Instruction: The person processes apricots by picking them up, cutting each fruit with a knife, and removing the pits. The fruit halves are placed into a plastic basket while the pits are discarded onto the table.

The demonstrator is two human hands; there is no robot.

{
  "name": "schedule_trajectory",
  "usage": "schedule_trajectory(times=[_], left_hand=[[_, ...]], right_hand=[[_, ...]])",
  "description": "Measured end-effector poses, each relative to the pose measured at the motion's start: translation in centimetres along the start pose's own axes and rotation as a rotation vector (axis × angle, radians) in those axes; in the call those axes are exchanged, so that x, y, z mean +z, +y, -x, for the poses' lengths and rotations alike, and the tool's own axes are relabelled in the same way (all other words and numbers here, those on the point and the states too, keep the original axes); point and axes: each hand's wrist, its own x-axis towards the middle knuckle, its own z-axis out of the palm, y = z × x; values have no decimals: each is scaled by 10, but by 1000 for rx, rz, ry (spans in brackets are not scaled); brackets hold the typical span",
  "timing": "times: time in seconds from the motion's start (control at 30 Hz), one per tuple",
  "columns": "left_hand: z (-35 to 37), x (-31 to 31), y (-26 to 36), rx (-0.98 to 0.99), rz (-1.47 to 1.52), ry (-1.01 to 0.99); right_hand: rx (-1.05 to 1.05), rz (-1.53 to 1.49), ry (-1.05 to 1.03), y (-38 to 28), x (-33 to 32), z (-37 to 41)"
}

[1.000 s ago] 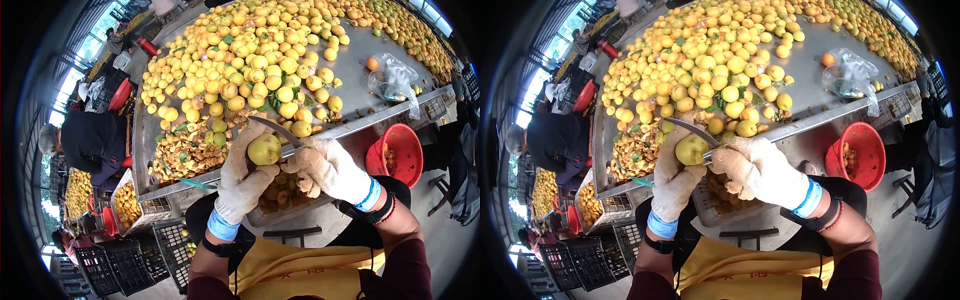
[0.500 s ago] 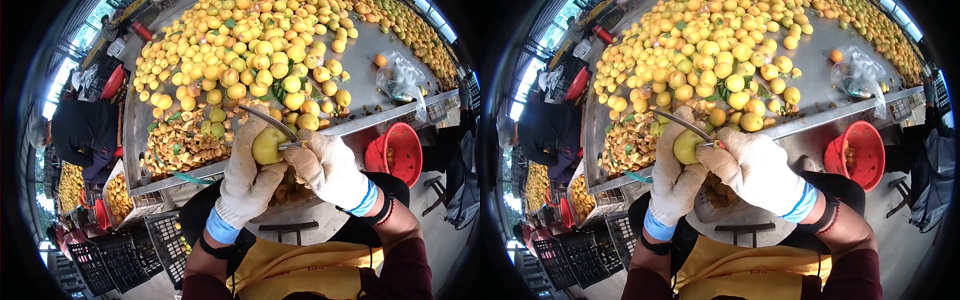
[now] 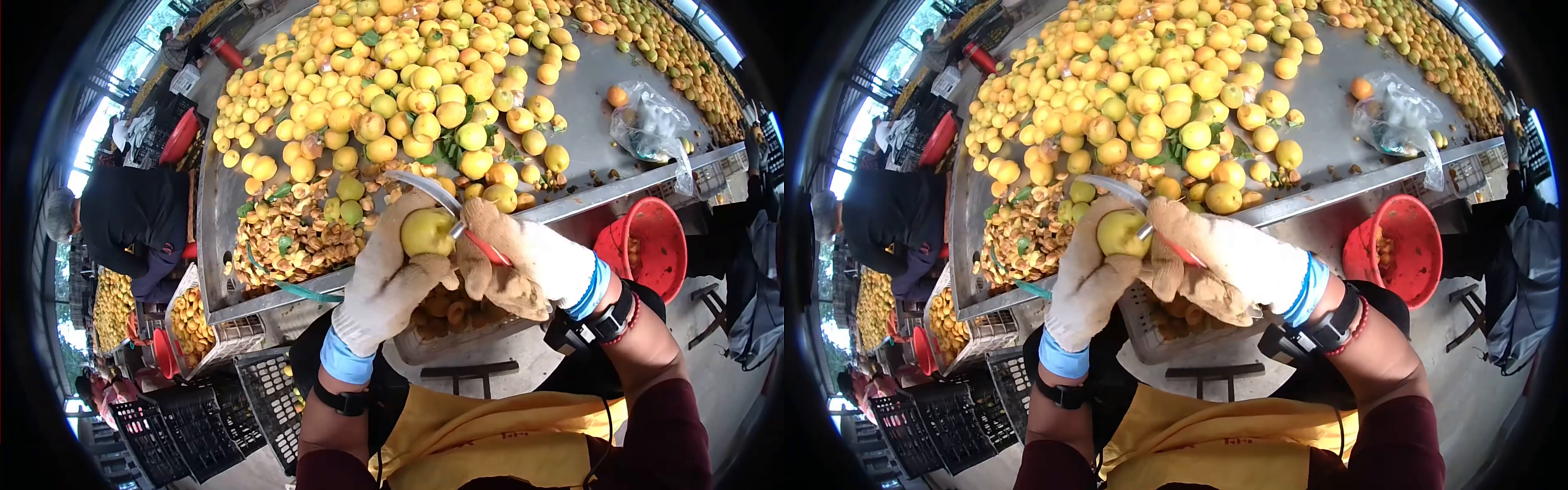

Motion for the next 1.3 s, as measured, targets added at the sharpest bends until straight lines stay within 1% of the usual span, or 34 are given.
schedule_trajectory(times=[0.03,0.07,0.1,0.13,0.2,0.23,0.27,0.33,0.4,0.43,0.47,0.5,0.53,0.63,0.7,0.83,0.9,0.93,1.0,1.07,1.13,1.2,1.23,1.27,1.3], left_hand=[[-3,2,3,20,176,33],[-4,4,5,-13,404,36],[-5,-1,1,32,526,15],[-5,-6,-3,78,647,-10],[-7,-6,1,128,655,21],[-7,-6,2,172,787,-19],[-7,-7,1,215,921,-61],[-7,-11,-4,196,903,-44],[-7,-13,-8,190,907,-45],[-7,-10,-5,193,906,-43],[-7,-5,2,183,886,0],[-7,0,5,170,867,42],[-7,1,3,170,868,38],[-6,5,2,180,752,91],[-5,6,3,191,747,99],[-4,3,2,229,705,157],[-2,4,4,241,658,198],[0,5,5,251,609,239],[4,4,7,254,630,212],[7,7,10,257,651,183],[8,18,14,242,616,281],[10,24,14,249,668,247],[10,23,16,251,762,224],[10,22,16,252,856,201],[10,18,16,252,858,203]], right_hand=[[-158,133,56,1,1,7],[-321,269,104,2,3,14],[-488,402,149,5,6,18],[-705,205,318,29,4,3],[-399,-480,-145,27,-19,-4],[-361,-91,142,14,-10,-1],[-365,-89,132,13,-5,-3],[-439,-25,232,17,6,-4],[-301,-23,223,10,19,5],[-317,-2,226,13,25,4],[-332,19,231,16,30,3],[-294,63,192,19,33,0],[-372,139,197,24,36,-4],[-424,214,220,17,46,-4],[-516,320,290,15,49,-7],[-527,384,284,17,49,-9],[-411,371,288,14,52,-7],[-411,370,286,16,52,-8],[-646,599,413,24,54,-11],[-653,607,407,36,56,-19],[-657,613,402,37,59,-23],[-837,600,506,29,68,-23],[-836,601,505,28,68,-24],[-780,591,469,27,66,-24],[-723,581,432,26,64,-24]])
